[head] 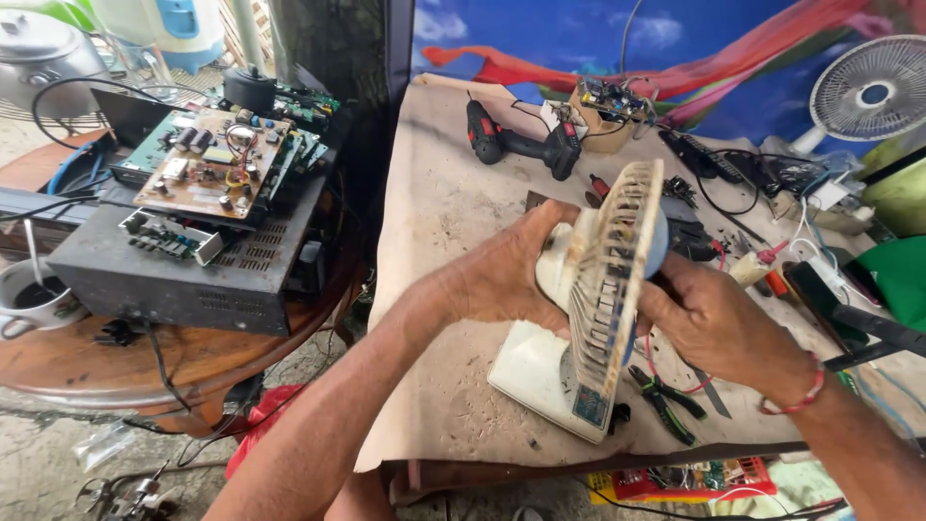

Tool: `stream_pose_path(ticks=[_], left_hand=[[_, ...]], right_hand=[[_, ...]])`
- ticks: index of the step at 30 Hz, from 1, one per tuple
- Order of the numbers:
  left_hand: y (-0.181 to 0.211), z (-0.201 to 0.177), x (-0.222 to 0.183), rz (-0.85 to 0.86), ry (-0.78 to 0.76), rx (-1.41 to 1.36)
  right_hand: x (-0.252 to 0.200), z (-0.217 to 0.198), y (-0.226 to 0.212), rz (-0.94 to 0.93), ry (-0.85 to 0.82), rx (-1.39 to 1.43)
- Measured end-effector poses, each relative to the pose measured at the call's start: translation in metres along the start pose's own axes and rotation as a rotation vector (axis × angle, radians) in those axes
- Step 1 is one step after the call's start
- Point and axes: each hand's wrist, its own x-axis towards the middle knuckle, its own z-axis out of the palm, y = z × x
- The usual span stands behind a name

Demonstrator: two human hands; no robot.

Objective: Disassembling an electric fan, repairing the internal wiring, and cleaning the blades.

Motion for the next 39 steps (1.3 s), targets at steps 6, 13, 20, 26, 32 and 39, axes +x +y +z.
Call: stream_pose_path(ticks=[6,13,20,26,32,39], left_hand=[[-0.009,0.008,-0.010,0.059,0.078,0.015],[-0.016,0.008,-0.010,0.065,0.071,0.005],[-0.011,0.007,-0.009,0.082,0.052,-0.006],[-0.007,0.005,-0.009,0.029,0.039,0.013],[-0.007,0.005,-0.012,0.032,0.049,-0.018],[-0.010,0.005,-0.011,0.092,0.058,-0.006]], right_hand=[[0.006,-0.001,0.029,-0.262,-0.008,-0.139],[0.013,0.009,0.053,-0.591,0.121,-0.159],[0.012,0.015,0.067,-0.827,0.249,-0.466],[0.014,0.012,0.062,-0.635,0.091,-0.149],[0.013,0.013,0.060,-0.682,0.137,-0.187],[0.017,0.014,0.075,-0.810,0.191,-0.306]])
